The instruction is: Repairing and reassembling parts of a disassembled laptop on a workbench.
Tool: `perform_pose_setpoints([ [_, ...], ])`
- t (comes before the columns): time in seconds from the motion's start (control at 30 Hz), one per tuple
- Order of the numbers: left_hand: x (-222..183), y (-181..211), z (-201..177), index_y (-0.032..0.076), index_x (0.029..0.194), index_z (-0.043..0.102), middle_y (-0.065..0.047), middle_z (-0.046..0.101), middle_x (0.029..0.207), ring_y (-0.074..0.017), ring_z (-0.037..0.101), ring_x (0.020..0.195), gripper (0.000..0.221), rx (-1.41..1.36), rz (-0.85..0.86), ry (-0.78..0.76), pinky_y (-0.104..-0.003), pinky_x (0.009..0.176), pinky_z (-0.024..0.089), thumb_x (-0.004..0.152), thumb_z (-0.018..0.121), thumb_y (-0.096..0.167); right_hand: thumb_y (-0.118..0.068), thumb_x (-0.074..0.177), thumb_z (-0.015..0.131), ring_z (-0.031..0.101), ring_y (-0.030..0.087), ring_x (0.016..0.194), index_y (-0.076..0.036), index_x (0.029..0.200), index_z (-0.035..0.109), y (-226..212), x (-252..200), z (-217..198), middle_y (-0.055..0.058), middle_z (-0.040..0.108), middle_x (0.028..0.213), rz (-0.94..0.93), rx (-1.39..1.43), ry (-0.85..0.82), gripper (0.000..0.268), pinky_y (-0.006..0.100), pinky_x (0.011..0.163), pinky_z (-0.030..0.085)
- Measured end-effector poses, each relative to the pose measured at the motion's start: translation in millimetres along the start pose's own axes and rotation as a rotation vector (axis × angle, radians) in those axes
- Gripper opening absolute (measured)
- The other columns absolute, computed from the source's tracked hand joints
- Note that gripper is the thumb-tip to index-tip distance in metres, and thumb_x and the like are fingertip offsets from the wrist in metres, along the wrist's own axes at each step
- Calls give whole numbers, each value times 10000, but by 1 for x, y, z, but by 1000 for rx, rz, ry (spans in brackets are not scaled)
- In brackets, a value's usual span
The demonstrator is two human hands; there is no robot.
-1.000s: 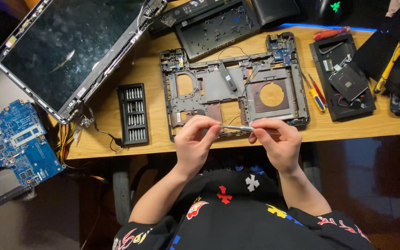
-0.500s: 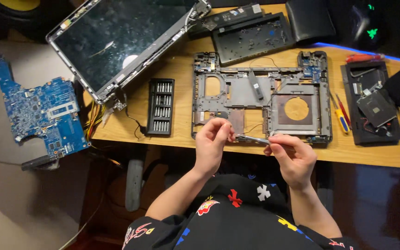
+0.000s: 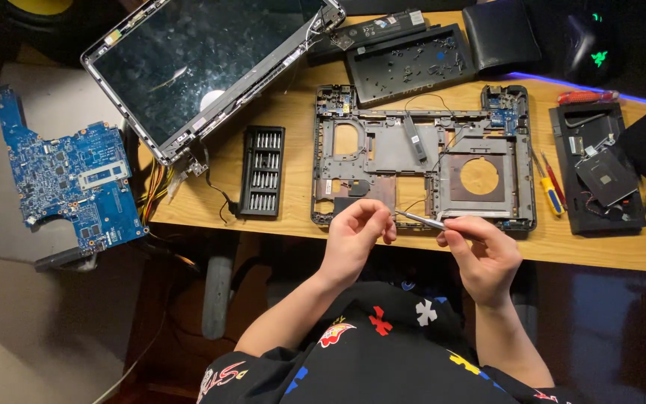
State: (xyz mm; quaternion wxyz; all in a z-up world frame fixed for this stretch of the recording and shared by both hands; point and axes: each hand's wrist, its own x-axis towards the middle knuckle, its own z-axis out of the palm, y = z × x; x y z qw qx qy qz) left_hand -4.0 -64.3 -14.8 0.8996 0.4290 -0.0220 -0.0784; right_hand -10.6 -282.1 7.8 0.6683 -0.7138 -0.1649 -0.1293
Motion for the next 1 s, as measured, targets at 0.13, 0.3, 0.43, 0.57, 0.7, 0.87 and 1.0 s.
perform_pose_setpoints([
  [0.13,0,-1,0,-7,1083,628,-43,664,915,-121,641,837,137,35,-1,-15,-292,774,537,1068,626,129,63,991,666,696,191,887,81,1127,650,1,-4,2,170,680,1051,5,-10,6,139,305,805,599],
  [0.3,0,0,1,-6,1082,625,-43,669,912,-123,645,838,131,57,5,-36,-289,778,540,1063,626,123,69,973,668,703,190,869,75,1119,652,-5,-2,4,166,689,1033,-12,-49,-3,148,298,778,609],
  [0.43,3,0,-3,-4,1076,622,-51,673,888,-128,644,821,126,55,24,9,-286,771,534,1060,627,121,73,967,680,698,193,872,72,1119,651,-9,1,7,157,688,1022,-27,-42,-20,155,294,780,602],
  [0.57,0,0,-5,-7,1067,626,-49,667,878,-129,647,810,126,64,-12,10,-295,763,543,1051,631,118,80,951,689,704,199,871,68,1107,658,-5,-3,6,156,696,1002,-16,-83,-20,159,299,806,586],
  [0.7,-1,0,-3,-10,1064,631,-45,669,883,-127,649,813,123,71,0,16,-294,766,545,1048,634,112,82,948,695,708,188,852,60,1100,666,-6,0,4,145,703,977,-20,-92,-29,156,279,785,585],
  [0.87,-4,3,-4,-12,1058,638,-48,677,879,-121,650,811,110,84,9,50,-286,759,543,1039,641,96,72,922,726,690,218,925,61,1104,663,-8,7,6,163,704,1004,-97,-151,-61,193,300,838,560],
  [1.0,-10,7,3,-23,1072,640,-65,665,962,-116,666,861,72,247,161,37,-271,789,554,1029,658,32,49,935,708,714,171,856,54,1109,675,10,-2,-3,135,716,987,178,88,-78,177,285,766,596],
])
